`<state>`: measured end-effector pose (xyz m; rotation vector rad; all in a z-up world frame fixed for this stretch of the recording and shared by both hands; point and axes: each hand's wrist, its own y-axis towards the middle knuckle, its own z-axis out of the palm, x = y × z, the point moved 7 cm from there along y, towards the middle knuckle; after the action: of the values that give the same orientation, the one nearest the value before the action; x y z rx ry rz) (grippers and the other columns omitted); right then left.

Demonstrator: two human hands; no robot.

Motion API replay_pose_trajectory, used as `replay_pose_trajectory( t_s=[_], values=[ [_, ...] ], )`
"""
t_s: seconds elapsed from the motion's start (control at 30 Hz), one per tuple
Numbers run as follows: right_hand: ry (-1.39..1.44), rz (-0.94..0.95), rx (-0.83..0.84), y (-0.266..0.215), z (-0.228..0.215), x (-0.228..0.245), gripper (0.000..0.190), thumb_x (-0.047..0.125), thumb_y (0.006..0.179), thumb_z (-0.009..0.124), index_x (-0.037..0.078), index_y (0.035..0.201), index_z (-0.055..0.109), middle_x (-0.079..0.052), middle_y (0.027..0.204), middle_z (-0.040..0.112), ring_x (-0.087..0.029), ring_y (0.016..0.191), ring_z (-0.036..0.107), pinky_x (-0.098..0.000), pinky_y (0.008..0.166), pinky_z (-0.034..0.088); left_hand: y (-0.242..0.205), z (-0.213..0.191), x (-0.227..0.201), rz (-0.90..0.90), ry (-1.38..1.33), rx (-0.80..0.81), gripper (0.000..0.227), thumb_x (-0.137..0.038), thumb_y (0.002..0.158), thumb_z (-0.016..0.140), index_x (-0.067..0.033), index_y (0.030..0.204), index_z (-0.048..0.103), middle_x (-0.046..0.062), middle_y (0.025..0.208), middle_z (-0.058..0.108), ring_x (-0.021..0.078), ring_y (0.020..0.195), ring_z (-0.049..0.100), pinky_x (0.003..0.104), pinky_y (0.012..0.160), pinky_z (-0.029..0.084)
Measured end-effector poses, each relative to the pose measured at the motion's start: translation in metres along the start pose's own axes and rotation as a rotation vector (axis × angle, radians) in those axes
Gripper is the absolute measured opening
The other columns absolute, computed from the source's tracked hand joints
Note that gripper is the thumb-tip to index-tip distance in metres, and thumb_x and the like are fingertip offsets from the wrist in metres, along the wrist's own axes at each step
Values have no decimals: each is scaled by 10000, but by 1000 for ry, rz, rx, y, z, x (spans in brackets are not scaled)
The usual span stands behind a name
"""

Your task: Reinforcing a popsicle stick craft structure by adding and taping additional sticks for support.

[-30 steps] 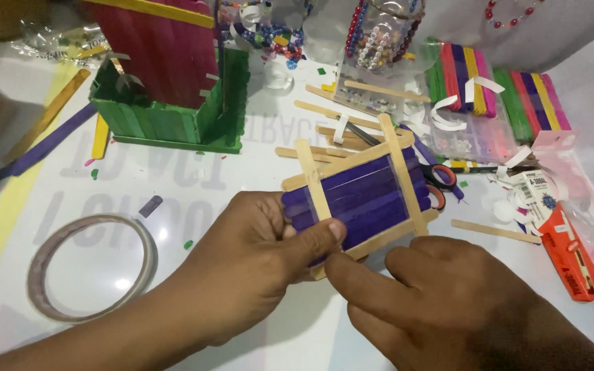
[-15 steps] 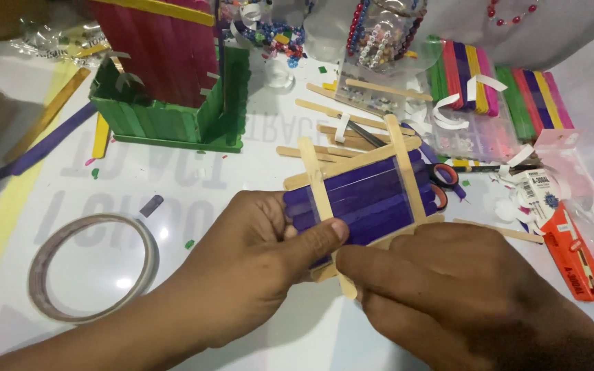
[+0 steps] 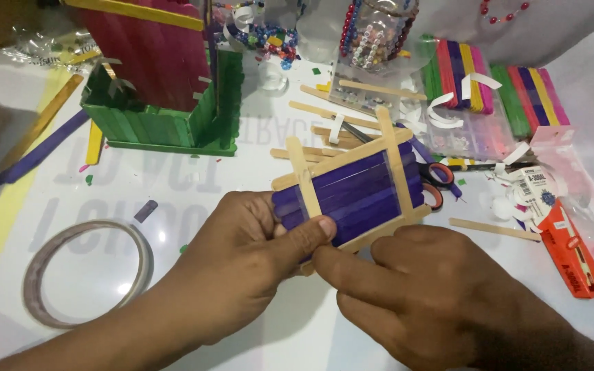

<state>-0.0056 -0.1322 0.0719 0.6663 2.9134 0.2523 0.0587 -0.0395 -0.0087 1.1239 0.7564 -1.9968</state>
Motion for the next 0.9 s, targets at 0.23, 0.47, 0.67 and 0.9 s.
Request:
replay_pose_trajectory(
  t_s=[0.23, 0.47, 0.67, 0.9],
  values=[
    [-17, -39, -45, 2, -6, 2, 230, 13, 1002, 493, -5, 815, 627, -178, 1235, 662, -245, 572, 467, -406, 498, 404, -1, -4, 2, -12, 38, -35, 154, -137, 984, 666, -5, 922, 715, 16, 793, 640, 102, 749, 563, 281, 690, 506],
    [-83, -44, -77, 1, -7, 3, 250, 11, 991, 497, 34, 773, 617, -152, 1158, 690, -231, 592, 506, -381, 518, 432, -4, -6, 2, 34, 115, -8, 315, -158, 1027, 656, -119, 742, 528, -21, 668, 437, 103, 635, 380, 284, 579, 312],
    [-280, -60, -114, -2, -1, 9, 254, 46, 984, 503, 87, 794, 668, -82, 1158, 685, -174, 543, 439, -333, 486, 382, -2, 1, -2, -41, -64, -8, 337, -159, 909, 670, 69, 1144, 749, 117, 1019, 796, 191, 966, 740, 348, 930, 622],
    [-257, -97, -80, -5, -6, 3, 262, 20, 996, 506, 100, 776, 624, -88, 1003, 643, -164, 487, 382, -330, 451, 344, -2, 2, -10, -3, 3, 6, 357, -158, 923, 659, 58, 1193, 746, 77, 1011, 766, 134, 927, 679, 283, 853, 554]
  ],
)
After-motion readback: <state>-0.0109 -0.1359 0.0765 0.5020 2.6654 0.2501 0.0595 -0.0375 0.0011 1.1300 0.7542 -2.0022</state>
